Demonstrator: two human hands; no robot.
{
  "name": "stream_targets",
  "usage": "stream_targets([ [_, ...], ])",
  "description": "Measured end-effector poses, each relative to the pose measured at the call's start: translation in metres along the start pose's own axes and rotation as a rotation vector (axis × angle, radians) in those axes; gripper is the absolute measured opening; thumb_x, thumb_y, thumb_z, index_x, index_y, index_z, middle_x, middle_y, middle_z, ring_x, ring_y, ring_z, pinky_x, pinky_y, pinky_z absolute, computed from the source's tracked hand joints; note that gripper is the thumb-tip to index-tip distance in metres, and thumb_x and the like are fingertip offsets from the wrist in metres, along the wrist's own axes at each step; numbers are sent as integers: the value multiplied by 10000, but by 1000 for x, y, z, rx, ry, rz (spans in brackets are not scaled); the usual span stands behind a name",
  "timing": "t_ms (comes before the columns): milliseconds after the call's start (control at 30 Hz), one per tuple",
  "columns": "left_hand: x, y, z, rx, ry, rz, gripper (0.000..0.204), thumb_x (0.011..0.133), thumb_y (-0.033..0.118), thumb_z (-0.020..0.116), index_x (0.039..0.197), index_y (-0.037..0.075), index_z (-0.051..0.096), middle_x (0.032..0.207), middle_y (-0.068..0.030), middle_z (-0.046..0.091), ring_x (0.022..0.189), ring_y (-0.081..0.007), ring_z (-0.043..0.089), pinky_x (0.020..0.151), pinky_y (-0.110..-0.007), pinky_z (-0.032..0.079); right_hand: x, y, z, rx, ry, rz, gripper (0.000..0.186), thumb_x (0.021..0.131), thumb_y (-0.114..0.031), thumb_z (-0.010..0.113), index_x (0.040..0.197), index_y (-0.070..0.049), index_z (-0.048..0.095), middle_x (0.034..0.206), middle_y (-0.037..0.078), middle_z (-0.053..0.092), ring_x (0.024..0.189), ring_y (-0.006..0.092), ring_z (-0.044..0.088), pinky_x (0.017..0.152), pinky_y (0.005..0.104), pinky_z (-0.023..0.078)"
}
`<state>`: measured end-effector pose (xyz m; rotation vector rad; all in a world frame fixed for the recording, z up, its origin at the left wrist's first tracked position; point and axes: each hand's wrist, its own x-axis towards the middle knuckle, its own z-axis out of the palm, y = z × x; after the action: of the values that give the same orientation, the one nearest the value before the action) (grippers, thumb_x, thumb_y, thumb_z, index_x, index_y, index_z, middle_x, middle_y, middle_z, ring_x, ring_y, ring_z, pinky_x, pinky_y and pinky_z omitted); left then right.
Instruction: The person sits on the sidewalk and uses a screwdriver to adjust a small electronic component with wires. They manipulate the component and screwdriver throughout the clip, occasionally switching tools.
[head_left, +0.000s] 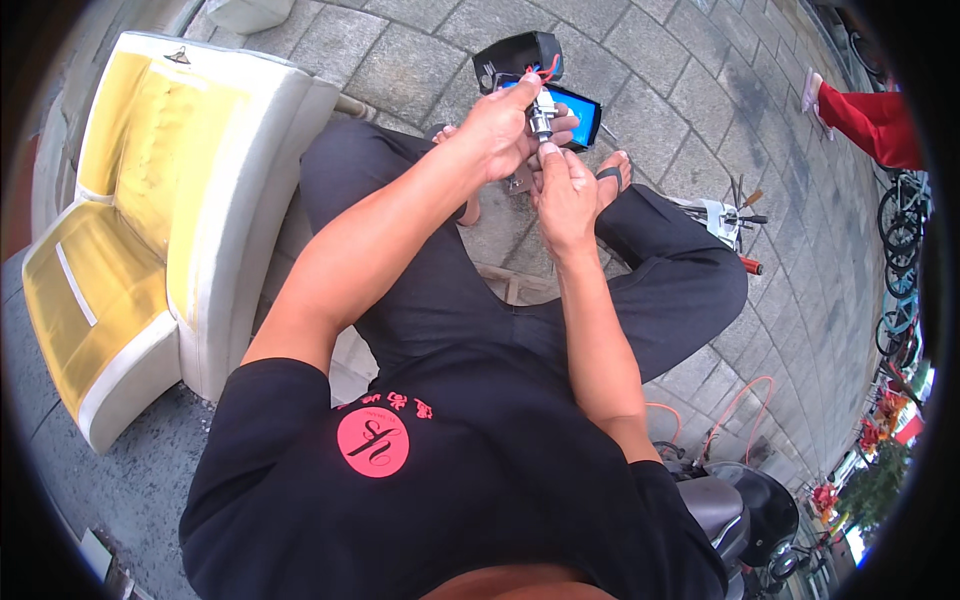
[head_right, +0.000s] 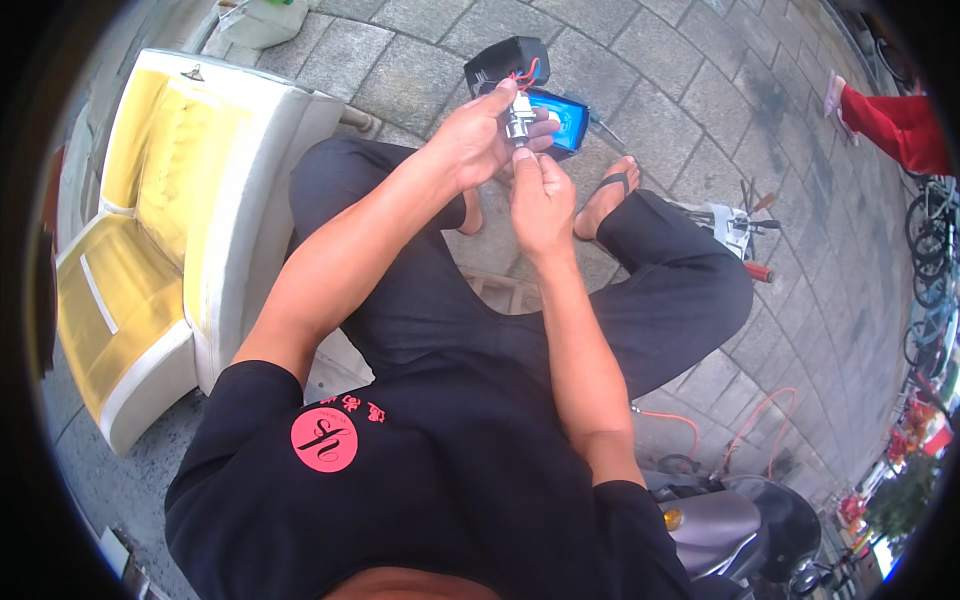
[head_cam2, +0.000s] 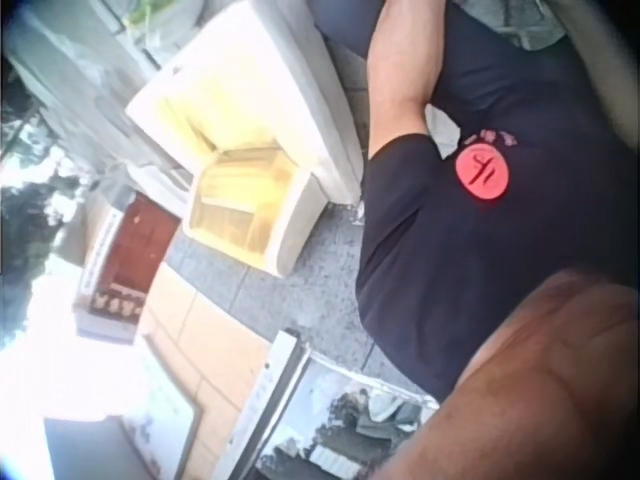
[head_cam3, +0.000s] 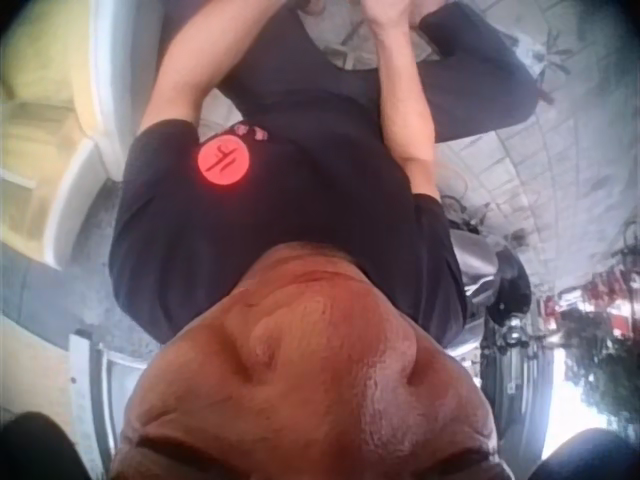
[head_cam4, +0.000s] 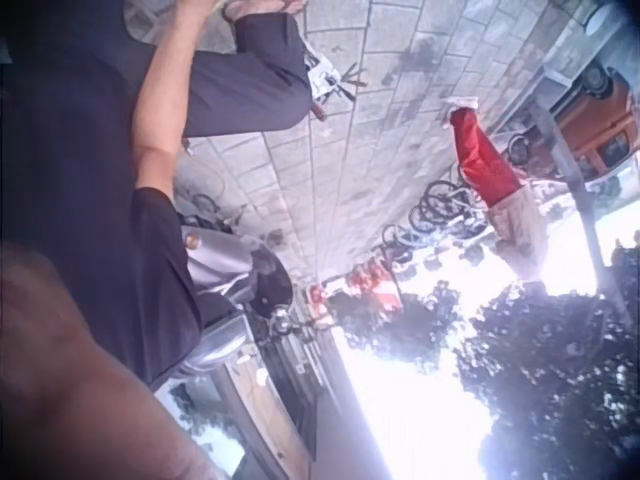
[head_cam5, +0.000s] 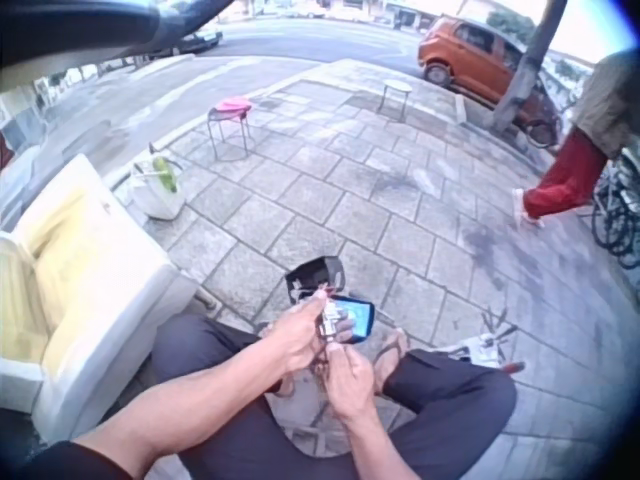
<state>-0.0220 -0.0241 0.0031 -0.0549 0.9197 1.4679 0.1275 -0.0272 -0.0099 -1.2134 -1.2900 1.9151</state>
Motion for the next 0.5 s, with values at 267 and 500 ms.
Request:
stream_targets([
  [267,2,-6,-1,-3,52,21,323,1098,313,546,1159,-4,545,1121,-180,644,1090,-350,694,937,-510,604,-17,-21,9,-934,198,-602,270,1013,-214,610,870,10,657,842,219,688,701,378,670,649,466,501],
  [500,-3,-4,2,-50,35,-7,295,1094,302,556,1151,12,554,1105,-168,651,1047,-335,712,897,-498,617,-5,-14,1,-350,48,-114,250,997,-203,606,882,10,671,809,225,688,722,421,676,660,486,511],
])
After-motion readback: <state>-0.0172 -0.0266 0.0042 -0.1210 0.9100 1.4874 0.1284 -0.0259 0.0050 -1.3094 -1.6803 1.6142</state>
